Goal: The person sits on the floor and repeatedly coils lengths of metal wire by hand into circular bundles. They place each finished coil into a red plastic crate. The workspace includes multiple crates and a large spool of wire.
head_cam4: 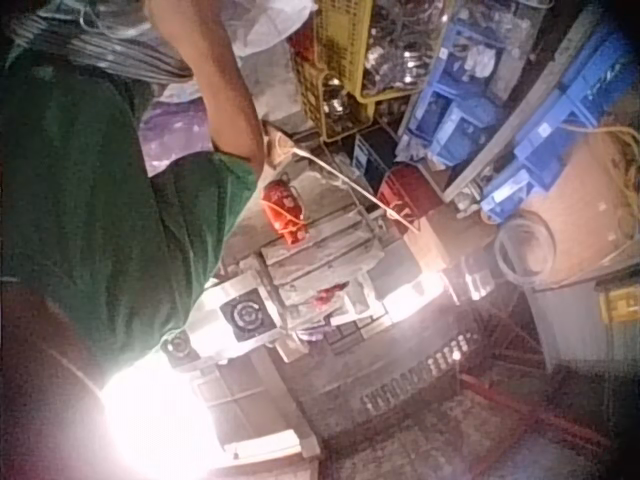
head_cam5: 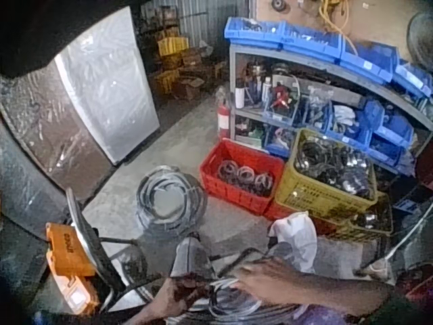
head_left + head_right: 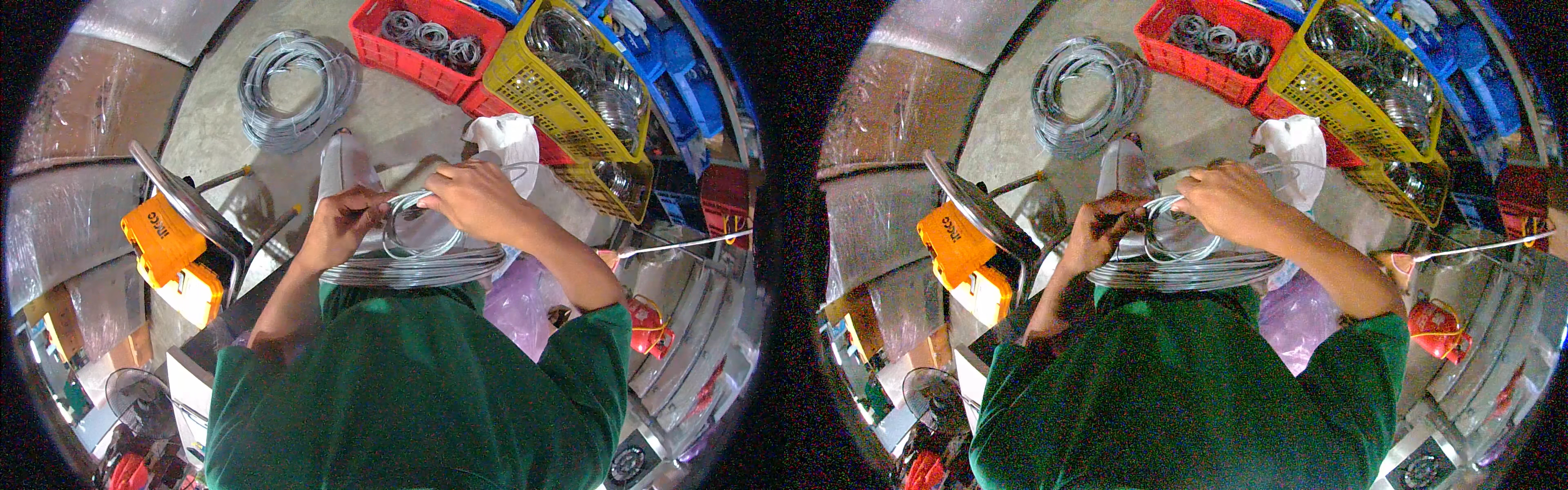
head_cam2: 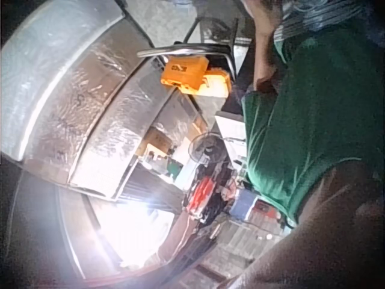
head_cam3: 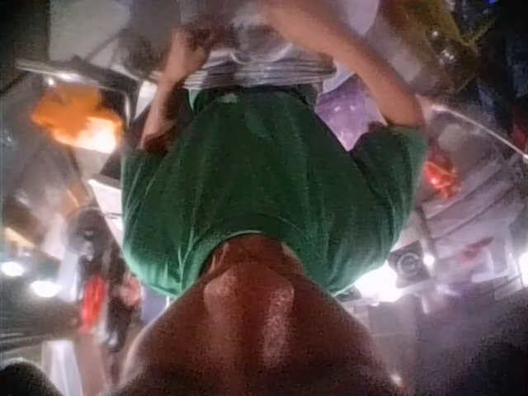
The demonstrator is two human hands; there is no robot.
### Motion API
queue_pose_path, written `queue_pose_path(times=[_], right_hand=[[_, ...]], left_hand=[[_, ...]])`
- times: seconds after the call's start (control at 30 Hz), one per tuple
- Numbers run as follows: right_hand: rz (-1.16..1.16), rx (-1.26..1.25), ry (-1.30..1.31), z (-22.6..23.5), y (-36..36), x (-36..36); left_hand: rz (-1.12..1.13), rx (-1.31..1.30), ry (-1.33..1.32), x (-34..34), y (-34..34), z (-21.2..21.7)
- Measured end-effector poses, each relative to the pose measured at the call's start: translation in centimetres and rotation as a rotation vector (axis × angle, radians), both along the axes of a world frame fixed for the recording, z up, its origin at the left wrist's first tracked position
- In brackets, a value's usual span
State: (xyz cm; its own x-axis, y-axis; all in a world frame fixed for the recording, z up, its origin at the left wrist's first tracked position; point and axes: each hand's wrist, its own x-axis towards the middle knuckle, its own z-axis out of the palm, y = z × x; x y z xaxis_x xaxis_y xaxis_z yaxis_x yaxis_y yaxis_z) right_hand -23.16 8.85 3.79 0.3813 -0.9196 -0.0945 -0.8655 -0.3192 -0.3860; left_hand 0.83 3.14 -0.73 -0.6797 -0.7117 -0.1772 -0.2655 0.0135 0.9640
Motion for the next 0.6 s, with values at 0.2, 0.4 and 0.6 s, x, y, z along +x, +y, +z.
queue_pose_path(times=[0.2,0.4,0.6], right_hand=[[-0.072,0.107,-0.007,-0.9,0.0,-0.1],[-0.085,0.141,0.022,-0.7,-0.2,0.2],[-0.069,0.158,0.023,-0.2,-0.2,0.2]], left_hand=[[0.027,-0.269,-0.109,-0.7,2.3,0.3],[-0.013,-0.007,-0.172,-0.1,1.7,2.0],[-0.180,0.313,-0.066,0.0,-0.6,2.4]])
